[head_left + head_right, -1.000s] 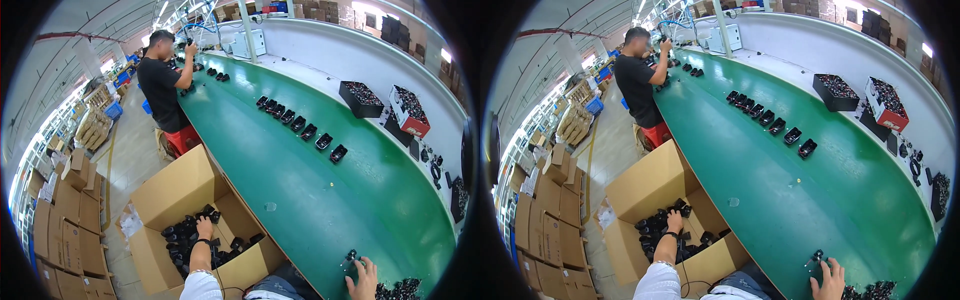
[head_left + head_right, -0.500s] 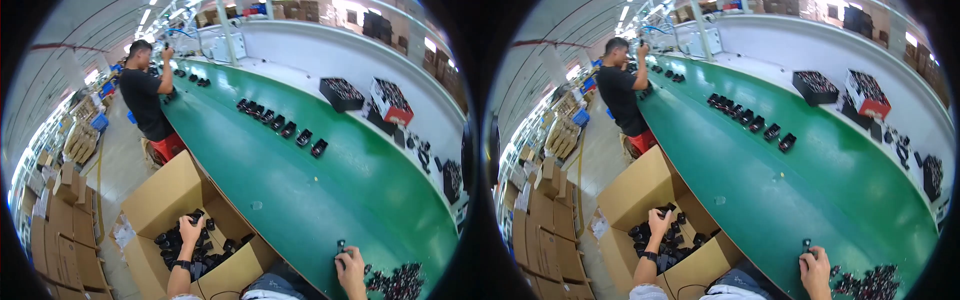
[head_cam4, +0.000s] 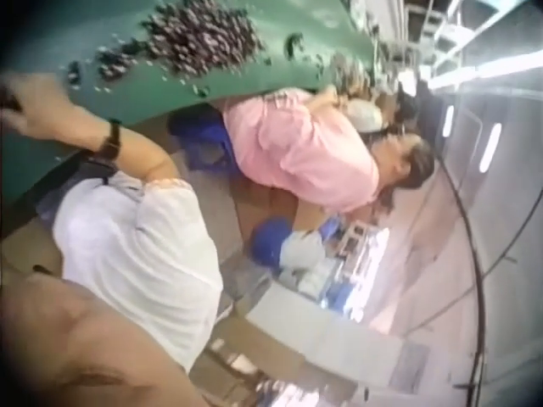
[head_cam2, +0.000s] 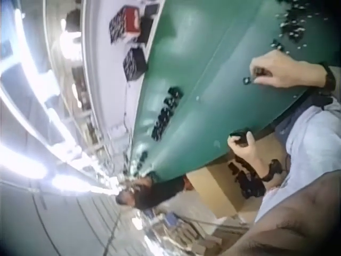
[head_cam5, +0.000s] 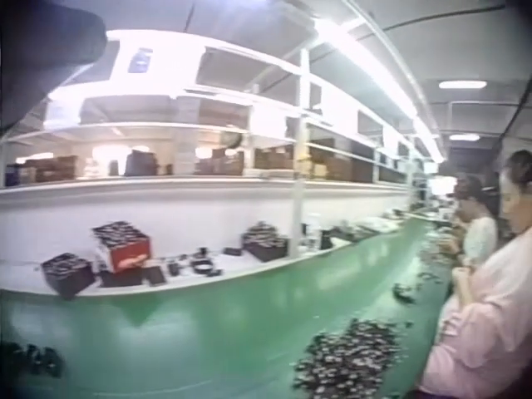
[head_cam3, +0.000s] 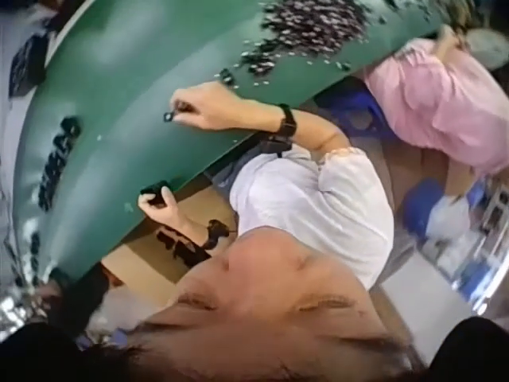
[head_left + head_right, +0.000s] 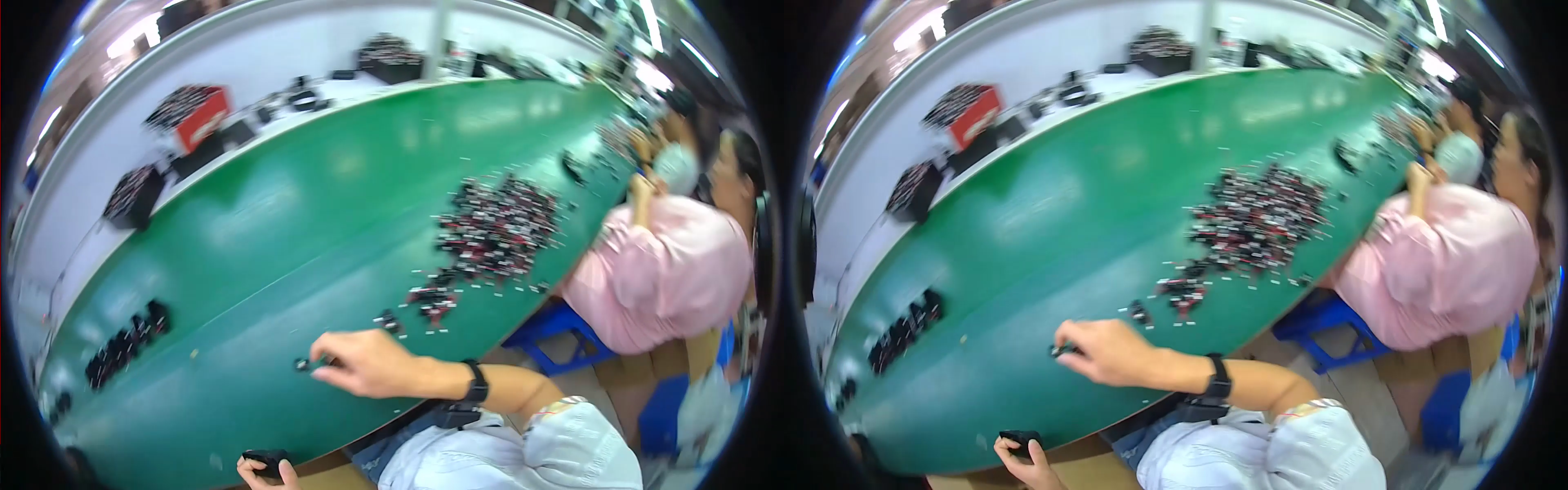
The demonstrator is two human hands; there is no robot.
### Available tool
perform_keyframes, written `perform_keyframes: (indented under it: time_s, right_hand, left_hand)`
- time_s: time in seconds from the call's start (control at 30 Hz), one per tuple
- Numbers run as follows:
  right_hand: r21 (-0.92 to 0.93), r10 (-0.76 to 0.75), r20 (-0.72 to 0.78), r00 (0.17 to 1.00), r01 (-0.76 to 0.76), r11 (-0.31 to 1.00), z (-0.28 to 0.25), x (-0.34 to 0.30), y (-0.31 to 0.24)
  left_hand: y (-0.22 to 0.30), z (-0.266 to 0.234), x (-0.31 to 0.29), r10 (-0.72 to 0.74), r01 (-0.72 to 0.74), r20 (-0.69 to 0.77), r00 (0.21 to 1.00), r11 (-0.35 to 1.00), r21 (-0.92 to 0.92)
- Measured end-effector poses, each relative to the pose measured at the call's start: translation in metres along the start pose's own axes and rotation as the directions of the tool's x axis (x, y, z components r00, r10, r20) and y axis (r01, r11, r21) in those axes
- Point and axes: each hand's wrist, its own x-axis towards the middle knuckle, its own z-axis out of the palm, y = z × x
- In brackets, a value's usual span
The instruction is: The person picks up a circuit board and a plastic housing, fits the board into the housing, and snaps a cover onto the assembly. They then place the completed unit on the table and reach into a box to retrieve more housings to repeat the process.
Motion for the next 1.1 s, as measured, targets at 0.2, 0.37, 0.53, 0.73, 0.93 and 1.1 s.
perform_keyframes:
  time_s: [0.2,0.37,0.53,0.73,0.93,1.1]
  right_hand:
    - [0.233,0.042,0.03,0.999,-0.048,0.971,0.013,-0.045,-0.002]
    - [0.296,0.011,0.048,0.999,-0.025,0.955,0.015,-0.056,0.006]
    - [0.399,0.066,0.105,0.992,-0.103,0.911,0.025,-0.057,0.001]
    - [0.415,-0.007,0.047,0.999,-0.014,0.91,0.024,-0.05,0.0]
    - [0.457,0.051,-0.032,0.998,-0.031,0.889,0.012,-0.051,-0.001]
    - [0.462,-0.076,-0.138,0.988,0.132,0.877,0.025,-0.054,0.003]
  left_hand:
    - [0.096,0.081,0.009,0.164,-0.121,0.171,0.971,0.963,-0.24]
    - [0.098,0.092,0.011,0.303,-0.326,0.255,0.918,0.944,0.053]
    - [0.105,0.099,0.018,0.291,-0.313,0.241,0.926,0.948,0.056]
    - [0.075,0.118,0.029,0.238,-0.217,0.152,0.959,0.965,-0.145]
    - [0.108,0.119,0.038,0.366,-0.356,0.185,0.912,0.93,-0.088]
    - [0.102,0.11,0.038,0.385,-0.389,0.091,0.919,0.921,0.036]
